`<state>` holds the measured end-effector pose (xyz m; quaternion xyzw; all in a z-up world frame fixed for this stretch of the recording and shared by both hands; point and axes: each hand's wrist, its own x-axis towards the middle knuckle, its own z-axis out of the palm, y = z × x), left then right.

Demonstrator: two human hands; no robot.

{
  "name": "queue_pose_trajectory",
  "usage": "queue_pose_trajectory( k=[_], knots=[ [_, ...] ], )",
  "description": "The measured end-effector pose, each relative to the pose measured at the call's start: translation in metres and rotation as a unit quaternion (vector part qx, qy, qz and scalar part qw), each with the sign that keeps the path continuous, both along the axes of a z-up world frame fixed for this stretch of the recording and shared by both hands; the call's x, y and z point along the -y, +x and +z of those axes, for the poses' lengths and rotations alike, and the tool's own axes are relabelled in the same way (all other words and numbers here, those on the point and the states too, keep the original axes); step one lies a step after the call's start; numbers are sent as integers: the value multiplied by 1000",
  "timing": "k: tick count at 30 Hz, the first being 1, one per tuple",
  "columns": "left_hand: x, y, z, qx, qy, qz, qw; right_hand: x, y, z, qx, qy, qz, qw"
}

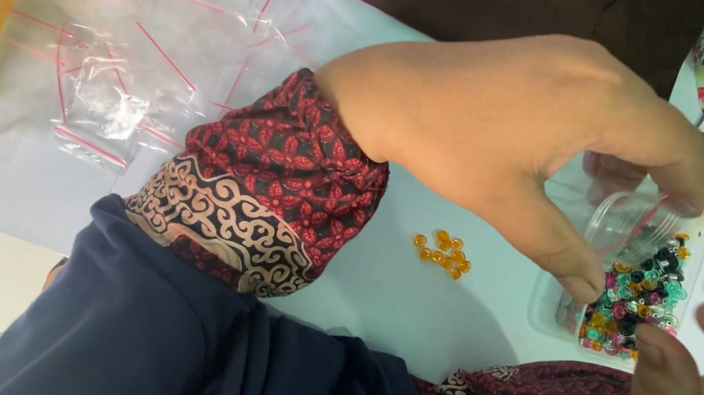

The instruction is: Bagging small colorful beads into plastic zip-lock bags

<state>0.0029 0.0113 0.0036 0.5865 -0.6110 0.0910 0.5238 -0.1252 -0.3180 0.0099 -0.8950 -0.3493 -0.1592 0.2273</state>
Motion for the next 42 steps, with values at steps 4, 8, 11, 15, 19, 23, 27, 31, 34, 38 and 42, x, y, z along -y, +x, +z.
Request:
queue_pose_trajectory(
  k=[4, 8, 11, 15, 19, 23, 27, 31, 34, 38, 42],
  knots=[
    [-7, -6, 2, 27, 13, 66, 997, -77, 20, 4, 1, -65, 22, 998],
    [-9, -7, 3, 55, 9, 84, 995, -85, 35, -45, -67, -307, -40, 949],
    [-5, -6, -1, 60, 25, 102, 993, -100, 44, -65, -219, -429, -142, 865],
    [8, -2, -13, 58, 99, 192, 975, -130, 53, -57, -404, -440, -118, 793],
    [9, 0, -15, 53, 126, 193, 972, -118, 56, -83, -376, -406, -19, 832],
    [5, -1, -14, 59, 90, 194, 975, -114, 58, -97, -345, -411, 1, 844],
    [1, 0, -12, 63, 95, 194, 974, -117, 57, -95, -342, -406, 4, 847],
    [-2, 0, -11, 66, 82, 184, 977, -119, 56, -99, -309, -399, -9, 863],
    [-4, 1, -9, 54, 87, 174, 979, -119, 57, -93, -263, -369, 34, 891],
    [-4, 3, -7, 12, 119, 155, 981, -98, 45, -36, -259, -284, 41, 922],
    [6, 4, -11, -37, 153, 127, 979, -25, 35, 30, -33, -61, 158, 985]
  ],
)
